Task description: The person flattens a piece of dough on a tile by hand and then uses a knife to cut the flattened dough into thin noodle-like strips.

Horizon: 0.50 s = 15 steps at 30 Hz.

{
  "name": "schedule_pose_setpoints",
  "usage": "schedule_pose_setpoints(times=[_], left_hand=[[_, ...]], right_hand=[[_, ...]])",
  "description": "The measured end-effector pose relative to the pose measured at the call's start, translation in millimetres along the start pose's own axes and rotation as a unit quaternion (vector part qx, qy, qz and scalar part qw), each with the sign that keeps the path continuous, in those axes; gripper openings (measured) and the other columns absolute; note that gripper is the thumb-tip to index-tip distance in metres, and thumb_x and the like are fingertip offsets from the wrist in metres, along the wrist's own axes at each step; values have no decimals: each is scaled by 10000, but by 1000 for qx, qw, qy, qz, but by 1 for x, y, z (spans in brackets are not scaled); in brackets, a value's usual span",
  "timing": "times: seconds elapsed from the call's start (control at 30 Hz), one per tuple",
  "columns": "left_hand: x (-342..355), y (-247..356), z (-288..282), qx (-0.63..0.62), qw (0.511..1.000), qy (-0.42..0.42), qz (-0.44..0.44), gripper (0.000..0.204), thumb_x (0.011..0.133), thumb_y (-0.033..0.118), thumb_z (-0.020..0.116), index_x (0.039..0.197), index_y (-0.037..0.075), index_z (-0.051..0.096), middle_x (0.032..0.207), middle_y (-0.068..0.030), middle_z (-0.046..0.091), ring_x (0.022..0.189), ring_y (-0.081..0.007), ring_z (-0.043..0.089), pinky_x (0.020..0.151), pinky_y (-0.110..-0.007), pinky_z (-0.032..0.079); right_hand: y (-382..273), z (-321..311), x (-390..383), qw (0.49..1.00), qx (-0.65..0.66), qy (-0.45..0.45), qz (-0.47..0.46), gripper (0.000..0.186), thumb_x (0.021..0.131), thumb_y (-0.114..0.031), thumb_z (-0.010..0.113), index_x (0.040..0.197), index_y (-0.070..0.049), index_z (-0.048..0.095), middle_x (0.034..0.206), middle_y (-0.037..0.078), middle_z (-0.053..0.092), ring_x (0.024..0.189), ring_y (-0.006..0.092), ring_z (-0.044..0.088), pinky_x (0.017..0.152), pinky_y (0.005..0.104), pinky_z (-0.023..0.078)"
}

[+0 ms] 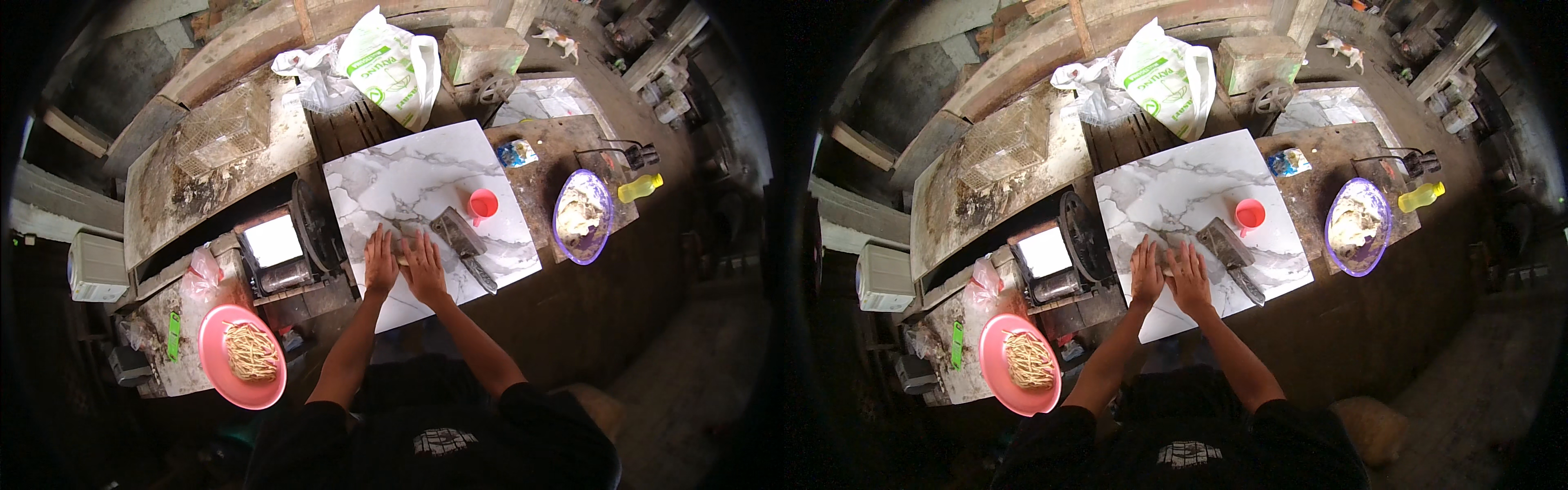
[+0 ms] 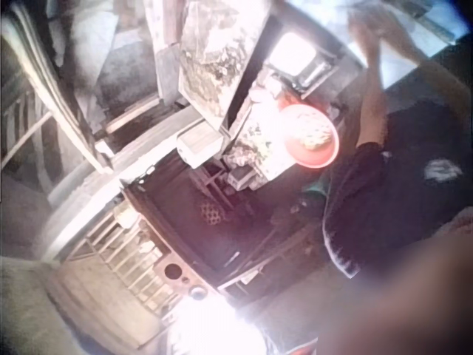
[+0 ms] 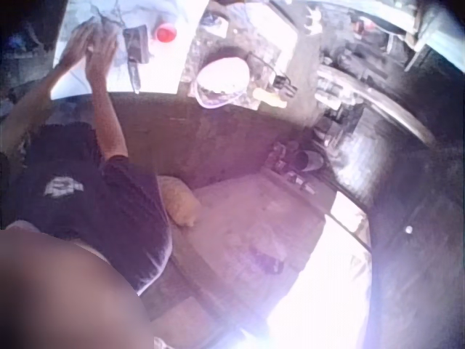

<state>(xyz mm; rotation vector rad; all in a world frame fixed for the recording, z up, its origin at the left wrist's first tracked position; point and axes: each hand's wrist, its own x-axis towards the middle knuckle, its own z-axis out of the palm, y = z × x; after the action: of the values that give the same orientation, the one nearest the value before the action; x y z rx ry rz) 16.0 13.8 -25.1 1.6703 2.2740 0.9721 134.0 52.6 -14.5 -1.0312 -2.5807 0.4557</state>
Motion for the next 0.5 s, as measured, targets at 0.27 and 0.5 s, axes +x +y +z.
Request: schedule_pose_setpoints(times=[0.27,0.5], left_hand=[[8,-16,8,-34,994,101,18,419,711,-10,432,1127,28,403,1248,-161,320,1136,-339,301,925,-433,243],[-28,9,-40,-118,987,101,-49,402,729,-33,440,1126,24,411,1151,-166,430,1065,-326,393,892,-387,297]], right_hand=[[26,21,33,986,149,69,-42,259,757,-129,529,967,-20,424,987,168,415,927,328,397,822,415,306],[-27,-3,58,896,441,53,0,126,801,17,425,927,29,431,978,191,438,900,318,451,757,328,376]])
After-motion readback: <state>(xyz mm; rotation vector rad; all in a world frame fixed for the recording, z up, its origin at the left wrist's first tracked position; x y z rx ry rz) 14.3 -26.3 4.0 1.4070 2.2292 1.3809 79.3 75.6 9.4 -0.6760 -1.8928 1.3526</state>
